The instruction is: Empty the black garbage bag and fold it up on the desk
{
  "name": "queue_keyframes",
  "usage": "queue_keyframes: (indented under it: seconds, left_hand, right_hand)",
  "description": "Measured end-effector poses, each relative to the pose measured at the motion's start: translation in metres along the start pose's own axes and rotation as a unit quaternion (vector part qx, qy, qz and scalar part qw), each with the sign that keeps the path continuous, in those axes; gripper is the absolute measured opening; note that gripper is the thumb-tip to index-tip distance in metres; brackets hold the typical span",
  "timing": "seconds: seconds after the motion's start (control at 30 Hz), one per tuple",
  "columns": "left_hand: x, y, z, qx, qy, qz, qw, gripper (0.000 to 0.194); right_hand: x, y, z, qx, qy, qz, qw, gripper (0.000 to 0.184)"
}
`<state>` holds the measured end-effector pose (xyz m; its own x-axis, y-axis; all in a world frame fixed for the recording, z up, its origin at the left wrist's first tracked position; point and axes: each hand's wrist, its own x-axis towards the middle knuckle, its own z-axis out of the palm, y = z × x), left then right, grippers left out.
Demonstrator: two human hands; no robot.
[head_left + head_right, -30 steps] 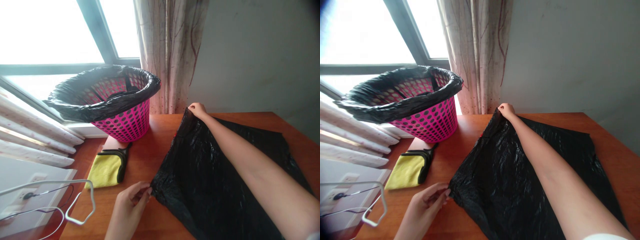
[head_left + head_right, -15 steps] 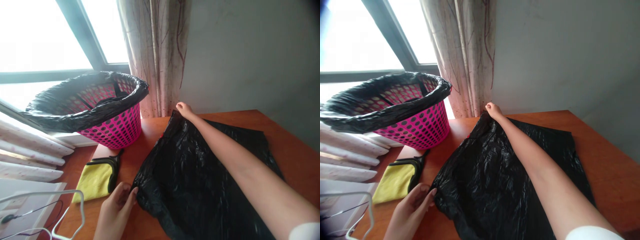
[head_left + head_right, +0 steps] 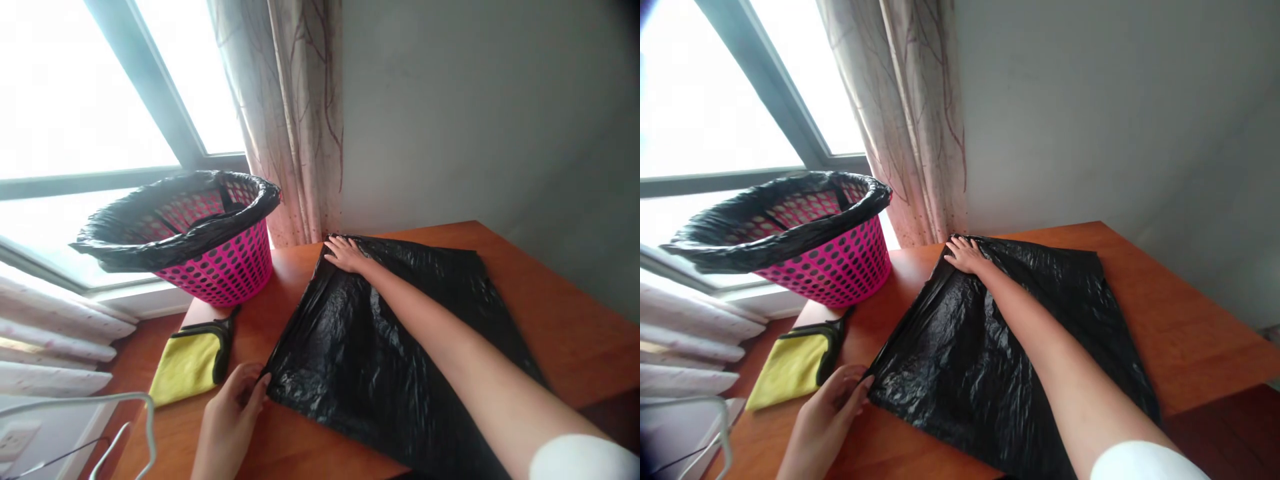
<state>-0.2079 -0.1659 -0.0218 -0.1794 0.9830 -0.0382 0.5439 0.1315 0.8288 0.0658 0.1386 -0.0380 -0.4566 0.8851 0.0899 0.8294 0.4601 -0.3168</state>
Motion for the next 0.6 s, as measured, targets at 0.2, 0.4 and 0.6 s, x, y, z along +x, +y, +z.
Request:
queue_keyframes:
  seconds: [0.2, 0.4, 0.6]
  left_hand:
    - [0.001, 0.011, -0.01, 0.188, 0.028, 0.013, 0.982, 0.028]
    - [0.002, 0.041, -0.024, 0.387, 0.088, 0.018, 0.918, 0.04]
    - [-0.011, 0.084, 0.039, 0.321, 0.058, 0.326, 0.887, 0.036]
  right_hand:
    - [-0.017, -0.009, -0.037, 0.03, 0.073, -0.036, 0.996, 0.057]
    - [-0.143, 0.042, -0.089, 0.092, 0.129, -0.027, 0.987, 0.045]
    - [-0.29, 0.098, -0.073, 0.023, 0.197, 0.16, 0.967, 0.046]
